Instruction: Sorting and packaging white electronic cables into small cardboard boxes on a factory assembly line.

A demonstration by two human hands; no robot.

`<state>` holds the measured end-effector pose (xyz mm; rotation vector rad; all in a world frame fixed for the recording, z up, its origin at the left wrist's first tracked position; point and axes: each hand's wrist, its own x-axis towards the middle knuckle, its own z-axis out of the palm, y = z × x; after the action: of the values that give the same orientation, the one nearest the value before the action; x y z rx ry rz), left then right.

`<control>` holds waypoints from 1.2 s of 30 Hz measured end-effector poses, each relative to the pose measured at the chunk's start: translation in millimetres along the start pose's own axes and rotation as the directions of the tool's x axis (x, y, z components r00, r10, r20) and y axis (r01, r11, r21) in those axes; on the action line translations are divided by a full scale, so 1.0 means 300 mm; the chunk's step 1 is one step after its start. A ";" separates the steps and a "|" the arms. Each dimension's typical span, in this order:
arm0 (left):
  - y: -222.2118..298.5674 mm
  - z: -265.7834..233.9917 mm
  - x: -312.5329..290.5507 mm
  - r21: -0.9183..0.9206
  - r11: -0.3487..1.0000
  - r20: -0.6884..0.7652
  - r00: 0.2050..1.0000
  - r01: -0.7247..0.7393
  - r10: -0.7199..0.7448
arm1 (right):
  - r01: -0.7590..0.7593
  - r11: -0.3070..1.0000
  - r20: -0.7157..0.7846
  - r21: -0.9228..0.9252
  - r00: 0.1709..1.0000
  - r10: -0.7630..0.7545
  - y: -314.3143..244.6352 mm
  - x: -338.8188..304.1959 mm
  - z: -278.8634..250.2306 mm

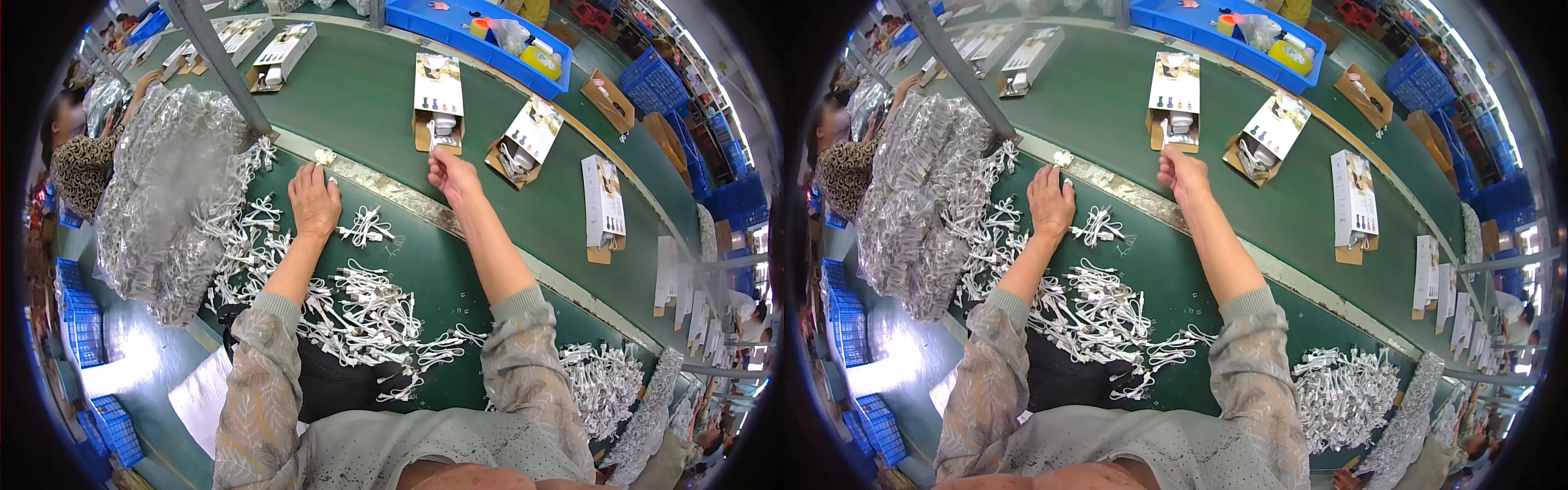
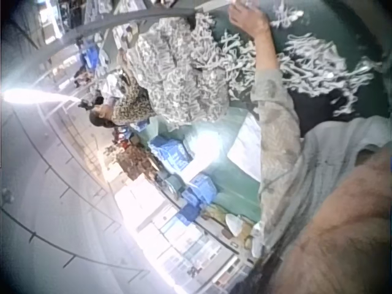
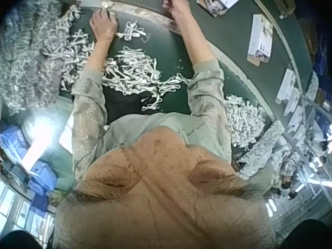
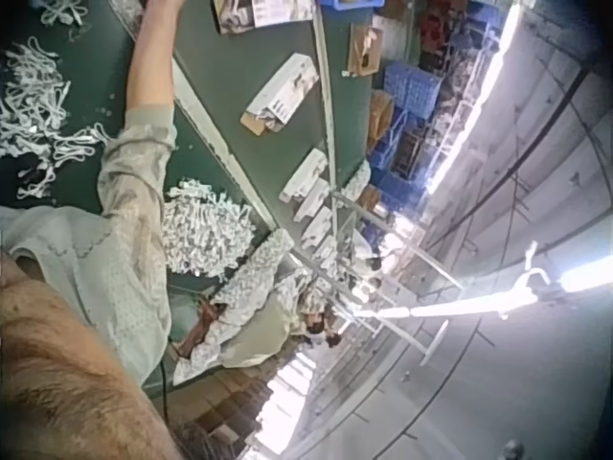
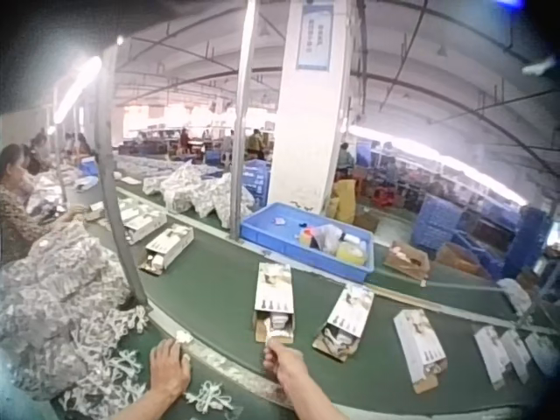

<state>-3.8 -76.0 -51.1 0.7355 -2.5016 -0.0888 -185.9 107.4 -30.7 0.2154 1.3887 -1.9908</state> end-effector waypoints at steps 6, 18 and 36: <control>0.010 -0.002 0.006 0.010 1.000 0.001 1.000 -0.010 0.010 | 0.152 0.926 -0.003 -0.346 0.987 -0.162 -0.050 0.095 0.030; -0.015 -0.003 -0.004 -0.019 1.000 -0.040 0.999 -0.001 0.001 | 0.417 0.549 0.563 -0.724 0.817 0.122 0.128 -0.438 0.057; 0.004 -0.005 0.008 -0.034 0.999 -0.030 1.000 -0.007 0.006 | -0.295 0.945 0.403 0.138 0.889 0.219 0.139 -0.175 0.150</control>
<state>-5.3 -76.0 -48.3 0.7096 -2.4681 -0.1177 -109.8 83.1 -17.7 0.0847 0.8672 -1.8226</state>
